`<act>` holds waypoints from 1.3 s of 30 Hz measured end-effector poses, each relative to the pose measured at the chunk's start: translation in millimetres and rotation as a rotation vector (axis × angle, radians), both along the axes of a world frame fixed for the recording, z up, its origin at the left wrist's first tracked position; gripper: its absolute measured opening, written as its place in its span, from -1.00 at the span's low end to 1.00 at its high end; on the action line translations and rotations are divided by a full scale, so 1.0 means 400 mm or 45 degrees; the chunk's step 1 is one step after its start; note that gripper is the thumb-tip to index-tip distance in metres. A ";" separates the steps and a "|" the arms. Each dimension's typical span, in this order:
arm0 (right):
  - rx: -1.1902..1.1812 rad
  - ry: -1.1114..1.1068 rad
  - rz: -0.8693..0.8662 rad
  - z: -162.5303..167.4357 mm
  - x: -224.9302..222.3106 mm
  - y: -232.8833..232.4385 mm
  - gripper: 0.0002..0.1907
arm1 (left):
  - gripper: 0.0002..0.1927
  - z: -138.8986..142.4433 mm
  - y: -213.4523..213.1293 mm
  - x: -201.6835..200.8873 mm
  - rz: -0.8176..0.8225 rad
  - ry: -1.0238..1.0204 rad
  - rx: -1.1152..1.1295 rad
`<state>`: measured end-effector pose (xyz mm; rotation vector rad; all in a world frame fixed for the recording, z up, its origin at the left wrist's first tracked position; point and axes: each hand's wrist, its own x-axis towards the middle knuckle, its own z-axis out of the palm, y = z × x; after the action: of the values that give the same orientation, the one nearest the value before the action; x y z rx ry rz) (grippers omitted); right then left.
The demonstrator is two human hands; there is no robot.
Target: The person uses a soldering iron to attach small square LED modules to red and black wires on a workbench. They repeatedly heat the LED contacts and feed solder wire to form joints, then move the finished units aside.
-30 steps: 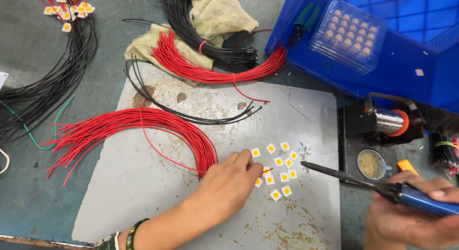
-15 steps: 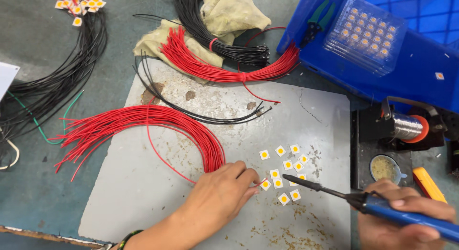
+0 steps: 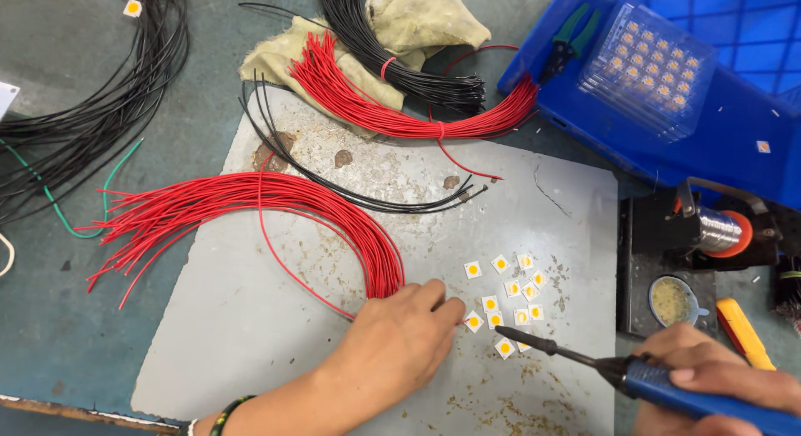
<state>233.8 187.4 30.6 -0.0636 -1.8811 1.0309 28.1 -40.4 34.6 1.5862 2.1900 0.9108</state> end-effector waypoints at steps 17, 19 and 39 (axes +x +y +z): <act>0.084 0.154 -0.148 -0.041 -0.071 -0.059 -0.49 | -0.77 -0.001 -0.004 0.013 -0.036 0.101 -0.056; 0.215 0.084 -0.085 -0.040 -0.067 -0.050 -0.50 | -0.80 0.001 -0.004 0.016 -0.038 0.113 -0.062; 0.116 0.170 -0.052 -0.060 -0.072 -0.074 -0.52 | -0.82 0.007 -0.004 0.013 -0.062 0.123 0.019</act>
<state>204.9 157.8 6.6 0.0196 -1.7953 0.8989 33.5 -42.1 37.5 1.7166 2.2028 0.8550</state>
